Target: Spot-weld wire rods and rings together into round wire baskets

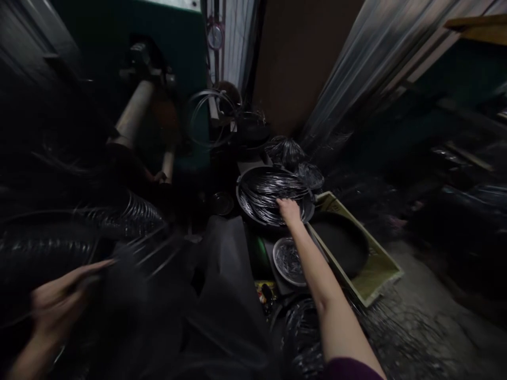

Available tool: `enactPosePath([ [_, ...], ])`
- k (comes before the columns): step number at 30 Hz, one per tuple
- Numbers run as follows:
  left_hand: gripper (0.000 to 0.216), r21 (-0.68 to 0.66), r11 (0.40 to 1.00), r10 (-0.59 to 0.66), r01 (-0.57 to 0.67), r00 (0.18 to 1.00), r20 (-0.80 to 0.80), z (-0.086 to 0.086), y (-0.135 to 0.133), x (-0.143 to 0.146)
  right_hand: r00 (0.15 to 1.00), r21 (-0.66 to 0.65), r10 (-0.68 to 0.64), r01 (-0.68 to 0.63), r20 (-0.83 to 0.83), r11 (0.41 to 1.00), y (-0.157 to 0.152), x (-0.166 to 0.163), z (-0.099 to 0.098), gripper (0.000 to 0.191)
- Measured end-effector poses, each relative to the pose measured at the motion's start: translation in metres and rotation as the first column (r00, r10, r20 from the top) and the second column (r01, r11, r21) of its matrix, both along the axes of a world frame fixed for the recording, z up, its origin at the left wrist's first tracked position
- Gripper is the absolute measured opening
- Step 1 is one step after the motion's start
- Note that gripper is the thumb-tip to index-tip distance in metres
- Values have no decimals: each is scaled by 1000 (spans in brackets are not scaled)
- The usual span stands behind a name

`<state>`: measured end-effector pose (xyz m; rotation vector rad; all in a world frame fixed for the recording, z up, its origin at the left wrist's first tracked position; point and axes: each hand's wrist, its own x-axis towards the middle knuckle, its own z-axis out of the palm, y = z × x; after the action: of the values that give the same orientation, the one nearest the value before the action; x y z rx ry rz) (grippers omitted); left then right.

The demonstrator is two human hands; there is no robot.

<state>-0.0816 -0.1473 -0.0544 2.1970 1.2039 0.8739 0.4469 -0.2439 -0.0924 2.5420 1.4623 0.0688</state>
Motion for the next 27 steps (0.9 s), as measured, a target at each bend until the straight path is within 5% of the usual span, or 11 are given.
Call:
enactPosePath([
  [4,31,-173,953,-248,248,968,22,-19,17,58,998,-36,43,-45,-49,998,-15,-1,3,35],
  [7,34,-272,912,-304,306,951,52,-48,27,83,997,-5,81,-81,-12,997,-24,-1,1,36],
  [14,40,-398,867,-244,301,951,188,-66,35,90,991,134,46,-62,123,989,-37,-15,4,34],
  [20,44,-430,858,-208,280,956,206,-82,39,82,999,233,12,-22,43,972,-23,-42,26,23],
  [22,42,-381,886,-206,263,961,185,-74,35,77,1000,399,-2,6,-11,917,-18,-69,48,18],
  [25,39,-212,962,-122,169,968,220,-38,17,82,937,699,60,213,-345,682,-10,-126,95,12],
  [27,39,-128,971,-155,201,941,302,-3,-5,97,654,656,239,519,-718,548,0,-168,126,12],
])
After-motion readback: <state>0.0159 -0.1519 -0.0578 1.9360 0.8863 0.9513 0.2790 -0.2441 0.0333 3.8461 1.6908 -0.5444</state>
